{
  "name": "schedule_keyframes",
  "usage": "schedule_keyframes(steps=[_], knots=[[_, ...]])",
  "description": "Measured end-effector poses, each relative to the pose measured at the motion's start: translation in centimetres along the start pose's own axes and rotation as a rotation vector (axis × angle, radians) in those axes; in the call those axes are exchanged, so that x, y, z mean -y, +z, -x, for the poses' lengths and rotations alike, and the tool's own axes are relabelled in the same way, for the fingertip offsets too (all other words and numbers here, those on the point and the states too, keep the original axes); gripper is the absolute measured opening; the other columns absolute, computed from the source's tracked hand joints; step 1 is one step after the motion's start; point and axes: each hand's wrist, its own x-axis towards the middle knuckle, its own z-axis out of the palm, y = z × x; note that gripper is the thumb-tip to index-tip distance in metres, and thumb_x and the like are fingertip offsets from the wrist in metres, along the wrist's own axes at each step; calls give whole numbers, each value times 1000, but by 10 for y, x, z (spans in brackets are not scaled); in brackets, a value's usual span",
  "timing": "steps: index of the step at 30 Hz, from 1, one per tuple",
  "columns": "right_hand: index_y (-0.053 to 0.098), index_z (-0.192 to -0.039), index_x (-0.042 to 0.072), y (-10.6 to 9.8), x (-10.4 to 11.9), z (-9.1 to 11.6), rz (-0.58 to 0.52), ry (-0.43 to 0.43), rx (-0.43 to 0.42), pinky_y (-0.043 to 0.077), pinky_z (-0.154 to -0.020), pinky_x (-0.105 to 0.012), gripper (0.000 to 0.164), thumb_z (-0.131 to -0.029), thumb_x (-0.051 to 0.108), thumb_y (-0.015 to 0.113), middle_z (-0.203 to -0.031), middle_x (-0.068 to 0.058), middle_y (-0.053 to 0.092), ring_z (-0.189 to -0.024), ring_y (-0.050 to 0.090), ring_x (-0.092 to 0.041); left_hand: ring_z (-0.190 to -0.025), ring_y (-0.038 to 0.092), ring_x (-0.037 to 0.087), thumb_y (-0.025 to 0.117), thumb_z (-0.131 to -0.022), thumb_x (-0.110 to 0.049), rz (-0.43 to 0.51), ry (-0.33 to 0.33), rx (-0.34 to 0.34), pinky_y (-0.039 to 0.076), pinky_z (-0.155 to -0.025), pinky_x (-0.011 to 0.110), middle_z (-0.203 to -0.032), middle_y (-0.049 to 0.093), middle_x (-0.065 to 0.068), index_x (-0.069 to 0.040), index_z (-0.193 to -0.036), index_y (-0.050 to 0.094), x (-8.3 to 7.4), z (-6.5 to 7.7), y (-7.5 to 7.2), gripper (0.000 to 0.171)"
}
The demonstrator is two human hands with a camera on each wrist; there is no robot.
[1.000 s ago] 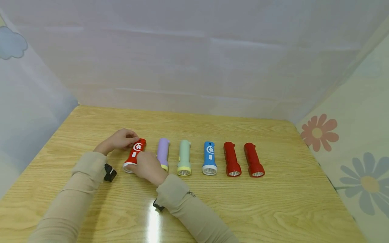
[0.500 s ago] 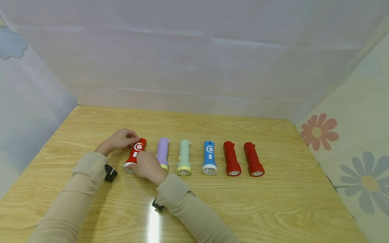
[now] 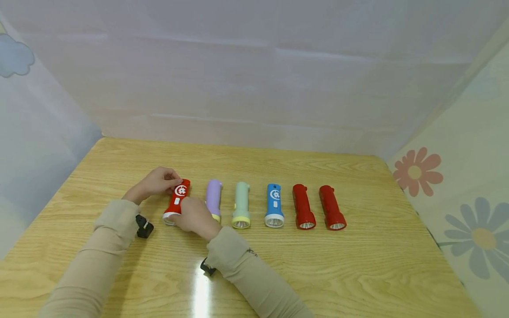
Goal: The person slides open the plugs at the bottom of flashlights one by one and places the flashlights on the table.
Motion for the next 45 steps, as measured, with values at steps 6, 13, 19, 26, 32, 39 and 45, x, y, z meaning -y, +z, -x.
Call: schedule_keyframes(steps=[6, 13, 19, 26, 32, 39, 45], knots=[[59, -75, 10, -1, -3, 0, -29, -23, -9, 33, -46, -17, 27, -81, 35, 67, -61, 5, 50, -52, 45, -8, -69, 59, 14, 52, -92, -11, 11, -7, -30, 50, -64, 28, -86, 62, 12, 11, -101, 56, -1, 4, -1, 24], [59, -74, 10, -2, -5, 0, -33, -28, -8, 33, -46, -17, 27, -82, 35, 67, -60, 5, 49, -52, 45, -8, -70, 57, 14, 53, -92, -10, 27, 3, -62, 50, -64, 27, -85, 62, 11, 10, -100, 56, -2, 8, 0, 22], [58, -74, 11, -3, -5, -1, -45, -2, 4, 34, -46, -17, 29, -80, 37, 68, -60, 5, 49, -52, 45, -8, -70, 57, 14, 54, -92, -14, 9, 18, -95, 49, -64, 28, -84, 62, 11, 9, -99, 57, -4, 10, 0, 24], [58, -75, 12, -2, -6, -2, -75, 9, 11, 34, -48, -17, 32, -77, 42, 70, -61, 6, 49, -54, 46, -9, -75, 57, 14, 54, -92, -16, -9, 39, -126, 50, -68, 32, -91, 61, 14, 8, -102, 57, -7, 13, 0, 26], [55, -72, 12, -4, -7, -2, -133, 7, 26, 34, -47, -18, 32, -78, 40, 70, -59, 5, 49, -52, 45, -9, -76, 58, 13, 54, -92, -16, 8, 54, -142, 51, -69, 33, -94, 61, 17, 9, -103, 57, -9, 15, 0, 27], [55, -71, 11, -3, -6, -5, -150, 46, 44, 34, -46, -18, 28, -82, 34, 67, -58, 4, 49, -51, 44, -9, -75, 58, 13, 54, -92, -17, 5, 66, -173, 50, -68, 34, -93, 60, 17, 7, -102, 57, -8, 16, 2, 26], [56, -69, 12, -4, -6, -5, -218, 52, 46, 35, -45, -19, 28, -78, 34, 71, -56, 4, 49, -49, 44, -9, -78, 58, 18, 53, -93, -17, 14, 67, -186, 51, -69, 34, -97, 59, 19, 7, -105, 57, -7, 19, 1, 27]])
